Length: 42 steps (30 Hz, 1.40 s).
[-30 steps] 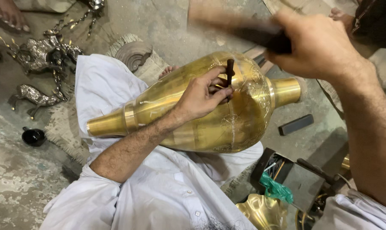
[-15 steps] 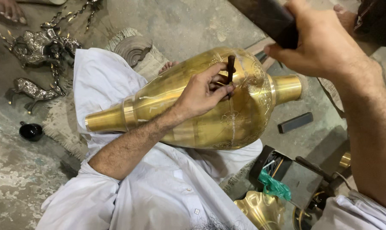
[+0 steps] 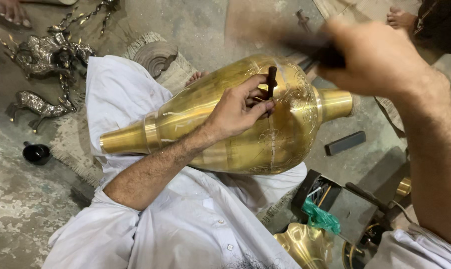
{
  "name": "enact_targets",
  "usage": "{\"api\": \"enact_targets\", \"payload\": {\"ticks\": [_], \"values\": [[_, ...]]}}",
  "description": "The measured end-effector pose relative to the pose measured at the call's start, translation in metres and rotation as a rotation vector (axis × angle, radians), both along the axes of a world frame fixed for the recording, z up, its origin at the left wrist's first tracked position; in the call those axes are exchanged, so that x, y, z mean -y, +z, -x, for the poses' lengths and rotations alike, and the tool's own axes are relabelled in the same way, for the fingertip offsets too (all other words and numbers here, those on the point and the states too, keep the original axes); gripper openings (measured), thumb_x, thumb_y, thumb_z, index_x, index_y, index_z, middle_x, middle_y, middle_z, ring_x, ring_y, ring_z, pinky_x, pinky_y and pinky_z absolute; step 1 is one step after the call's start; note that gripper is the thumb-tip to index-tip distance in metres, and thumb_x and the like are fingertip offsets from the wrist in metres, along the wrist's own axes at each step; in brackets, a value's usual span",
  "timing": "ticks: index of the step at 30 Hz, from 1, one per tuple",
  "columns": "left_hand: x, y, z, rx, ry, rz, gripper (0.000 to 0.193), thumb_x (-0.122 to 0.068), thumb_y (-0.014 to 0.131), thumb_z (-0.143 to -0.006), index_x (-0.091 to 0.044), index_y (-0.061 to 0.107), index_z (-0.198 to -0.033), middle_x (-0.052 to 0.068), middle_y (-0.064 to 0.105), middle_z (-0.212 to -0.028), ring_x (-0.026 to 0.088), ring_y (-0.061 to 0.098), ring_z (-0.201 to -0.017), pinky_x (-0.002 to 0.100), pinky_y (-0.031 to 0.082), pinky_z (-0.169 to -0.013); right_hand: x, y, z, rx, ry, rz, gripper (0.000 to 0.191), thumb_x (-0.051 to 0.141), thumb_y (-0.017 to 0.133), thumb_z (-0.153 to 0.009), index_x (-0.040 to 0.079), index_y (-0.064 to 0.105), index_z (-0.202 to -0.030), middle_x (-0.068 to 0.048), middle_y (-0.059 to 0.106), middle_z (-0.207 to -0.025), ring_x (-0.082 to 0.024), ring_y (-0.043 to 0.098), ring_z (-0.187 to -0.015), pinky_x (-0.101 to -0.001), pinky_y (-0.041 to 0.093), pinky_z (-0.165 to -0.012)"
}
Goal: The person sits on the workshop floor holding a large brass vase on their lap and engraves decorative patterns into its surface. They hold a small chisel against the brass with one hand and strike it with a wooden mallet in the other hand, repositioning the chisel repeatedly to work different areas of the pattern.
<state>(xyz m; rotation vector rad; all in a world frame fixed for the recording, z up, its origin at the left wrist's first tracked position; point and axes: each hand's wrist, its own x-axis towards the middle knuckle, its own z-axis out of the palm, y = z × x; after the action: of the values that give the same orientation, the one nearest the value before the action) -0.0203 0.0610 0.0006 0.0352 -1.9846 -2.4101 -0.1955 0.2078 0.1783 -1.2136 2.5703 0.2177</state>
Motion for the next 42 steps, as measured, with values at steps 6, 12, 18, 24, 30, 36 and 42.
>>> {"api": "enact_targets", "payload": {"ticks": [6,12,18,24,30,36,42], "values": [[-0.001,0.002,-0.002,0.001,0.009,-0.012,0.046,-0.004,0.067,-0.100,0.000,0.050,-0.142,0.013,0.076,-0.112,0.016,0.075,-0.105,0.028,0.065,-0.093,-0.002,0.001,-0.004,-0.026,0.038,0.037,0.045,0.036,0.077,-0.092,0.013,0.059,-0.126,-0.012,0.070,-0.090,-0.030,0.073,-0.081,-0.0456,0.059,-0.070],[-0.002,-0.001,0.000,0.000,-0.005,-0.070,0.045,-0.004,0.067,-0.101,0.001,0.049,-0.142,0.013,0.075,-0.112,0.015,0.075,-0.105,0.029,0.065,-0.093,-0.011,-0.002,0.000,-0.079,0.102,0.092,0.042,0.038,0.078,-0.091,0.017,0.063,-0.125,-0.012,0.073,-0.092,-0.034,0.073,-0.084,-0.0491,0.057,-0.071],[-0.004,-0.001,-0.002,0.024,0.003,-0.056,0.047,-0.004,0.066,-0.100,0.001,0.047,-0.143,0.012,0.075,-0.112,0.015,0.075,-0.104,0.028,0.065,-0.091,-0.015,-0.003,0.002,-0.101,0.102,0.084,0.048,0.040,0.078,-0.087,0.018,0.063,-0.127,-0.011,0.073,-0.091,-0.034,0.072,-0.081,-0.0484,0.057,-0.068],[-0.006,0.003,-0.004,0.014,0.015,0.008,0.049,-0.004,0.068,-0.099,0.001,0.048,-0.144,0.014,0.076,-0.112,0.016,0.075,-0.103,0.028,0.066,-0.088,-0.010,0.002,-0.009,-0.054,0.007,-0.061,0.037,0.039,0.074,-0.096,0.019,0.062,-0.125,-0.009,0.074,-0.092,-0.028,0.074,-0.081,-0.0462,0.059,-0.071],[-0.004,0.003,-0.006,-0.005,0.015,0.070,0.048,-0.005,0.069,-0.099,0.002,0.050,-0.142,0.014,0.077,-0.114,0.016,0.076,-0.102,0.028,0.066,-0.087,-0.006,0.006,-0.012,-0.134,0.094,-0.152,0.038,0.033,0.078,-0.091,0.017,0.063,-0.122,-0.011,0.074,-0.089,-0.031,0.074,-0.081,-0.0477,0.059,-0.071],[-0.006,0.000,-0.007,-0.004,0.015,0.007,0.049,-0.004,0.067,-0.099,0.003,0.047,-0.144,0.015,0.076,-0.115,0.017,0.076,-0.105,0.029,0.065,-0.091,-0.012,0.005,-0.011,-0.181,0.126,-0.074,0.041,0.036,0.083,-0.086,0.016,0.067,-0.118,-0.014,0.074,-0.087,-0.036,0.073,-0.081,-0.0487,0.056,-0.069],[-0.008,0.000,-0.008,0.000,0.022,-0.005,0.047,-0.004,0.066,-0.100,0.002,0.049,-0.143,0.014,0.076,-0.115,0.017,0.076,-0.105,0.029,0.066,-0.091,-0.015,0.005,-0.011,-0.014,0.049,0.104,0.044,0.037,0.078,-0.090,0.015,0.061,-0.124,-0.014,0.071,-0.090,-0.034,0.073,-0.081,-0.0461,0.058,-0.071]]}}
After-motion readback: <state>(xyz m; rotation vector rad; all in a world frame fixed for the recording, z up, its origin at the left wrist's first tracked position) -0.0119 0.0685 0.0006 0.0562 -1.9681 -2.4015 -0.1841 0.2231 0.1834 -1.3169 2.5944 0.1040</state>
